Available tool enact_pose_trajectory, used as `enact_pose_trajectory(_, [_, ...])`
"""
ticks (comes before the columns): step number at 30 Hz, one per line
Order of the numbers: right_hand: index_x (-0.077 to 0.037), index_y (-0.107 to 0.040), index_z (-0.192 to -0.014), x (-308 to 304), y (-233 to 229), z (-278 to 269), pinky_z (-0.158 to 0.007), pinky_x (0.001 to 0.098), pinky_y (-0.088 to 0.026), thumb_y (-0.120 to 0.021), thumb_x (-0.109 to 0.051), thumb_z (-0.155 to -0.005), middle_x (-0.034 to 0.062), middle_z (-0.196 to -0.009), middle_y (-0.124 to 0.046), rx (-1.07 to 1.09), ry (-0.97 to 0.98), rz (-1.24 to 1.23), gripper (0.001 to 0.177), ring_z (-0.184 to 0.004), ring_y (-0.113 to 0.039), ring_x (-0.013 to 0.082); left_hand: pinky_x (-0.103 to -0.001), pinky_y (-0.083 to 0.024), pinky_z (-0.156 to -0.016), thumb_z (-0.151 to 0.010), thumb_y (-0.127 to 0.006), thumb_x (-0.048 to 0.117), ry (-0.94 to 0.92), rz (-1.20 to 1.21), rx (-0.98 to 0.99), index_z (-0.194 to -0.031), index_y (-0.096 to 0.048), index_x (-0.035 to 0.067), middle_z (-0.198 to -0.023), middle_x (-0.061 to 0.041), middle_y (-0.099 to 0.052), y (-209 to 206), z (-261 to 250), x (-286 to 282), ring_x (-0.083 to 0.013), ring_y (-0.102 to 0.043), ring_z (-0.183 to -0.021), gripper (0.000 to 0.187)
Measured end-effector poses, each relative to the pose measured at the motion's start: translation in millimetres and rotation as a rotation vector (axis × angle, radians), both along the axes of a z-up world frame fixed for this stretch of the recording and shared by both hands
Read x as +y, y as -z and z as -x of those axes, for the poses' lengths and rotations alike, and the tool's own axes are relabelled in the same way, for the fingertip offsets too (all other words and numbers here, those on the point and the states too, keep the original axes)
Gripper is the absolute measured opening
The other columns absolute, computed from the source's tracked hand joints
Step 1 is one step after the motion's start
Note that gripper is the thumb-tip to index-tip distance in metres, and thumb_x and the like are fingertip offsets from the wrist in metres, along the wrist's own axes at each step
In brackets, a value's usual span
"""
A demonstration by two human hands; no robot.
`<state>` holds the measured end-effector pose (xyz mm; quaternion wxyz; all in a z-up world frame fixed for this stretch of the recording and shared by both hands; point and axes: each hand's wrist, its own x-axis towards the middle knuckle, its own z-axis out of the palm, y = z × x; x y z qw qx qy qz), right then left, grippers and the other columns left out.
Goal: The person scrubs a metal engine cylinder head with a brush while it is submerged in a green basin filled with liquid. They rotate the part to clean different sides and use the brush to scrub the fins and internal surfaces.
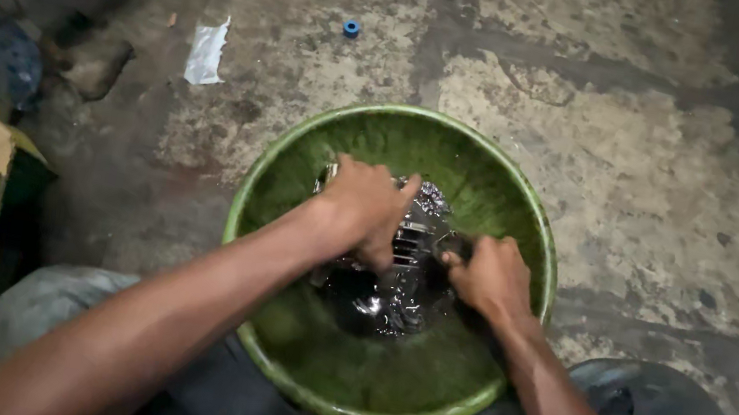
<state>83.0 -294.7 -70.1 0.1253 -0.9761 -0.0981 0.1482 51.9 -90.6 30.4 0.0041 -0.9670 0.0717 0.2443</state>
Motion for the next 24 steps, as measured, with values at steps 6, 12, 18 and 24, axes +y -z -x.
enact_pose_trajectory(6, [-0.008,-0.075,-0.107,2,33,0,-0.090,0.0505,-0.058,-0.078,-0.032,-0.082,0.0227,-0.111,-0.071,0.100,-0.268,0.191,0.035,-0.103,-0.071,0.0404,-0.075,-0.039,-0.101,-0.045,-0.098,0.052,0.073,-0.074,-0.046,-0.152,-0.035,-0.001,-0.118,-0.021,-0.066,6,-3,-13,-0.0379,-0.065,-0.114,0.136])
enact_pose_trajectory(12, [-0.008,-0.075,-0.105,-7,45,-6,-0.089,0.0505,-0.057,-0.078,-0.034,-0.080,0.0215,-0.107,-0.072,0.075,-0.245,0.116,0.036,-0.102,-0.071,0.0405,-0.075,-0.038,-0.105,-0.042,-0.094,0.047,0.036,0.055,-0.018,-0.151,-0.041,0.013,-0.116,-0.018,-0.071,-16,-1,2,-0.0404,-0.067,-0.113,0.126])
enact_pose_trajectory(18, [-0.008,-0.075,-0.101,-15,40,-14,-0.085,0.0507,-0.059,-0.073,-0.025,-0.080,0.0221,-0.103,-0.073,0.003,-0.220,0.106,0.027,-0.099,-0.072,0.0404,-0.056,-0.050,-0.099,-0.044,-0.094,0.045,-0.136,0.411,-0.249,-0.155,-0.030,0.014,-0.124,-0.028,-0.060,-18,37,23,-0.0477,-0.062,-0.113,0.132])
enact_pose_trajectory(24, [-0.007,-0.078,-0.099,-18,32,-13,-0.086,0.0501,-0.058,-0.072,-0.033,-0.088,0.0229,-0.103,-0.074,0.012,-0.149,0.159,0.029,-0.098,-0.072,0.0409,-0.049,-0.048,-0.105,-0.038,-0.101,0.030,-0.261,0.749,-0.312,-0.150,-0.024,0.010,-0.136,-0.025,-0.050,22,59,41,-0.0466,-0.057,-0.121,0.138])
